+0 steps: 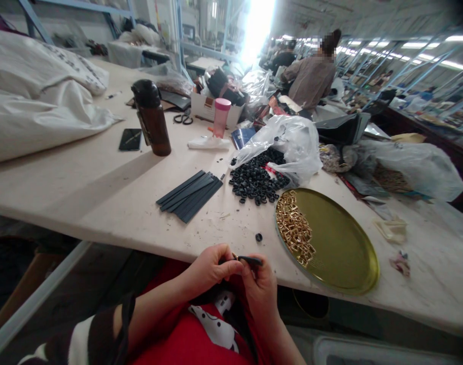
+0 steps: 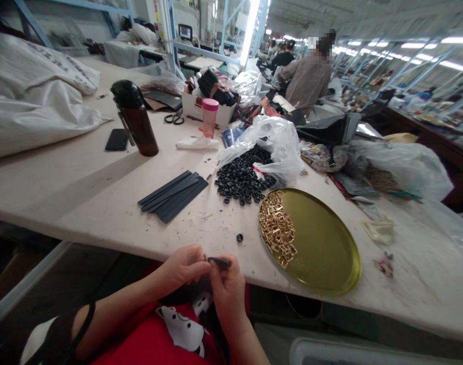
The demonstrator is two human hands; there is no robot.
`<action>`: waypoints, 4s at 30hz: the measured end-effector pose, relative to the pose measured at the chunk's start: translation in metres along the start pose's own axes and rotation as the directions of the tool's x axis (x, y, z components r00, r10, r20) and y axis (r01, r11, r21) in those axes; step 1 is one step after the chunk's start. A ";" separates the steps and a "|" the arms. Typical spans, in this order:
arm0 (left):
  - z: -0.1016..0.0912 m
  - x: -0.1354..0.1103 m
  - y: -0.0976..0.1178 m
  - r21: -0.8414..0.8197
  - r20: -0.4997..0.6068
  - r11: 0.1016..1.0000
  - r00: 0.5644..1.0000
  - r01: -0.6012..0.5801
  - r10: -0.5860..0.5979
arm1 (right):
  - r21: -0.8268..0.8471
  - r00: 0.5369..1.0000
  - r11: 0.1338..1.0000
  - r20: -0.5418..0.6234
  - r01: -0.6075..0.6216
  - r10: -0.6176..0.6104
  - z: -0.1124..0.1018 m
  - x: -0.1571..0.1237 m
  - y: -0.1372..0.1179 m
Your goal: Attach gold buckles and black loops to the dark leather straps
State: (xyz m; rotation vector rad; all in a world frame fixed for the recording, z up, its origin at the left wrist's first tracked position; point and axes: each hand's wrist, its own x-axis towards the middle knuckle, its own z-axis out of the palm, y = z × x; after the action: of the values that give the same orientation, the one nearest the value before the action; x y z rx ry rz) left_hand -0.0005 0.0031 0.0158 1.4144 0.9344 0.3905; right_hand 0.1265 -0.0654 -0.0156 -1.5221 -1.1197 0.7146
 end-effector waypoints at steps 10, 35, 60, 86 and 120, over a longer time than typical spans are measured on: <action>-0.004 0.010 0.003 -0.029 0.130 0.991 0.982 -0.131 0.134 | 0.174 0.981 0.974 0.154 -0.143 0.116 -0.001 0.011 0.007; -0.009 0.059 0.011 0.151 -0.042 0.984 0.994 -0.095 0.103 | 0.339 0.946 0.892 0.230 -0.299 0.229 -0.025 0.071 0.009; -0.016 0.033 0.037 0.162 0.084 0.981 0.992 -0.107 0.094 | 0.427 0.948 0.861 0.269 -0.276 0.171 -0.022 0.050 -0.009; -0.028 0.018 0.038 0.343 0.032 0.933 0.994 -0.109 0.104 | 0.493 0.899 0.760 0.332 -0.423 0.285 -0.010 0.045 -0.010; -0.034 0.019 0.024 0.132 0.374 0.988 0.920 0.075 -0.120 | -0.122 0.932 0.991 0.362 0.063 -0.015 -0.013 0.029 -0.003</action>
State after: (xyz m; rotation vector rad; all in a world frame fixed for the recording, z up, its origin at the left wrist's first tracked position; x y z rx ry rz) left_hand -0.0074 0.0431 0.0360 1.4746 0.7115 -0.0192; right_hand 0.1482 -0.0435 -0.0064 -1.5096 -1.4933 0.9335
